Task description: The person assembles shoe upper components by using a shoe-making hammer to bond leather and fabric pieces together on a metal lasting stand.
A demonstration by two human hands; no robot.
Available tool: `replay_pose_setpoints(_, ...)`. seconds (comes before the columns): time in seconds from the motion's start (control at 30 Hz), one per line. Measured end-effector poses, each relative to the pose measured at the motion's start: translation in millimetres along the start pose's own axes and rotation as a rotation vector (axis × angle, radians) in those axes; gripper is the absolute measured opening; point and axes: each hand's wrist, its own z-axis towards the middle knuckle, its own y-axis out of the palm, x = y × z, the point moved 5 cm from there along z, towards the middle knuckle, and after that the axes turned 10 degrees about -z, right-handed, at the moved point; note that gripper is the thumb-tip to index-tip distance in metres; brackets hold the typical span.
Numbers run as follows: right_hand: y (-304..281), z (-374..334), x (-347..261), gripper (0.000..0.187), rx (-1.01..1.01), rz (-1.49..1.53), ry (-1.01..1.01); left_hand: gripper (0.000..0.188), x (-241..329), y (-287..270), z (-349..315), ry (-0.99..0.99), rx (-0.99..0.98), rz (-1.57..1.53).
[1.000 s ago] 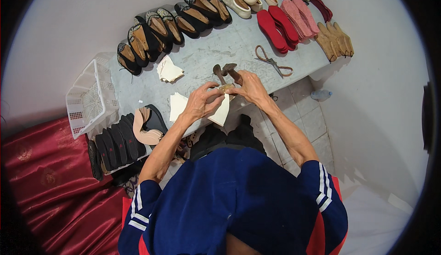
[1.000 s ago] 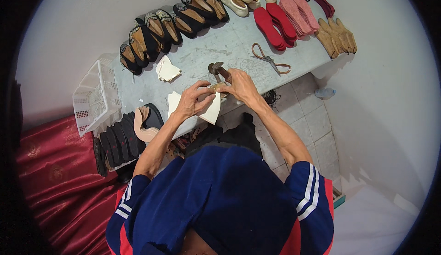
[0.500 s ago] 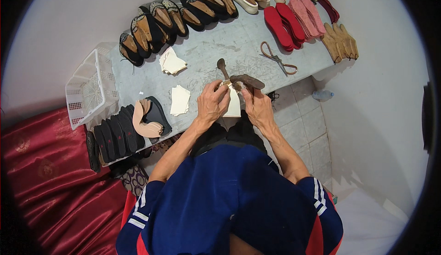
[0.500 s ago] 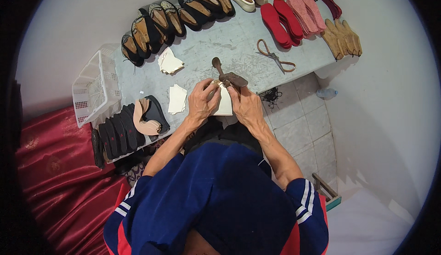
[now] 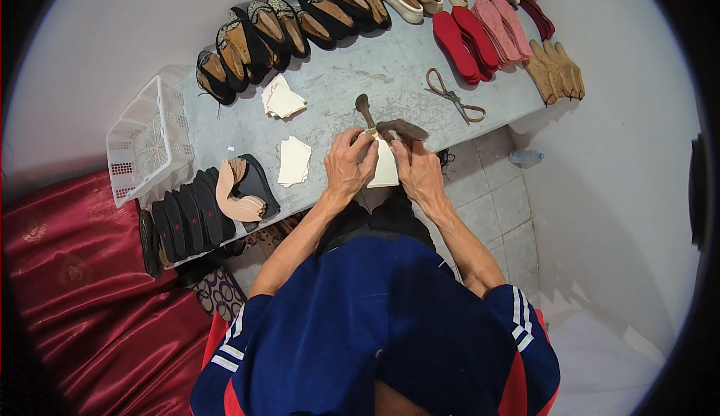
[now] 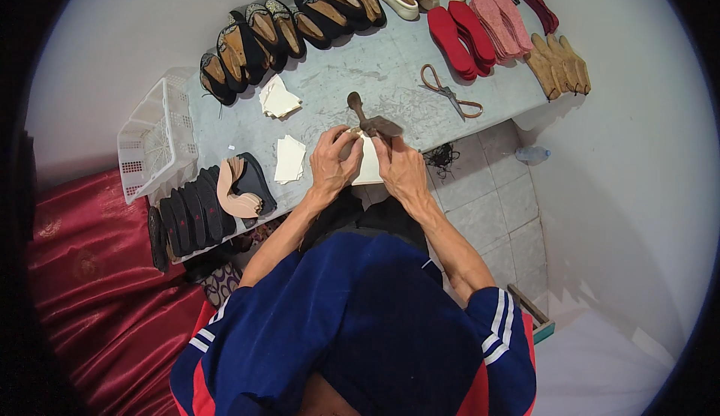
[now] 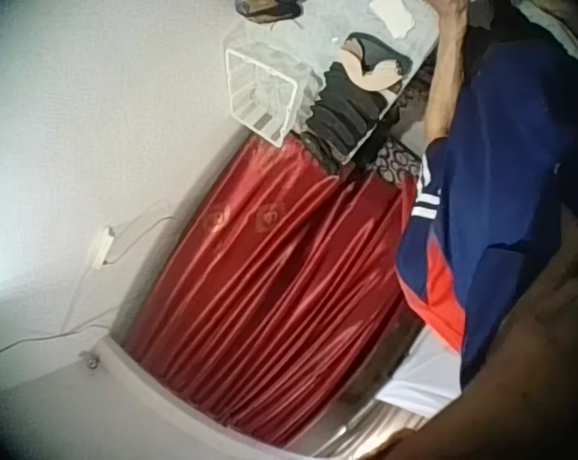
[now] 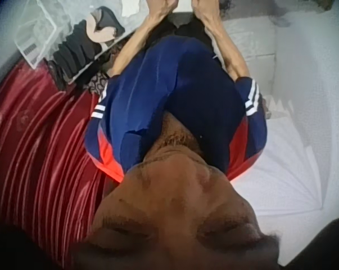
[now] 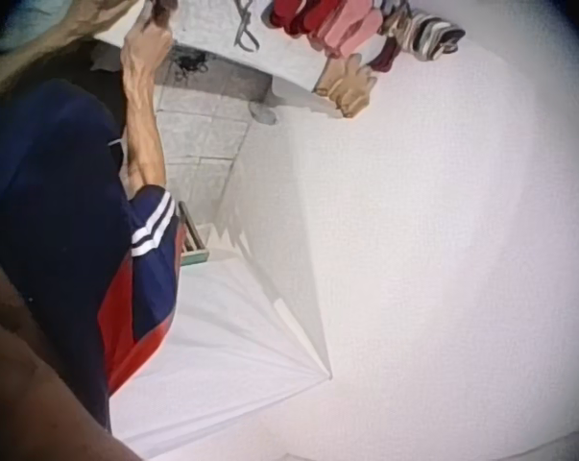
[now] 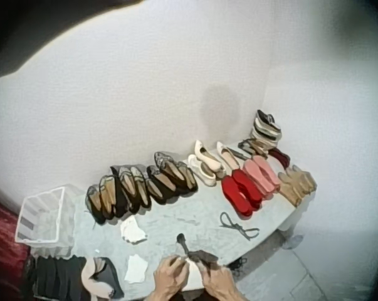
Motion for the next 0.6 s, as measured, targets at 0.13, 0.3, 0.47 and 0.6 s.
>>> replay_pose_setpoints(0.13,1,6,-3,0.038,-0.109,-0.085,0.004,0.023,-8,-4,-5,-0.100,0.056,-0.163)
replay_pose_setpoints(0.3,1,5,-1,0.043,-0.162,-0.094,0.079,0.021,-10,-18,-12,-0.048,0.026,-0.134)
replay_pose_setpoints(0.47,-2,7,-2,0.044,-0.181,-0.109,0.077,0.019,-7,-20,-5,0.114,-0.073,-0.050)
replay_pose_setpoints(0.6,-4,11,-3,0.043,-0.223,-0.120,0.065,0.017,-8,-20,-4,0.119,-0.081,-0.062)
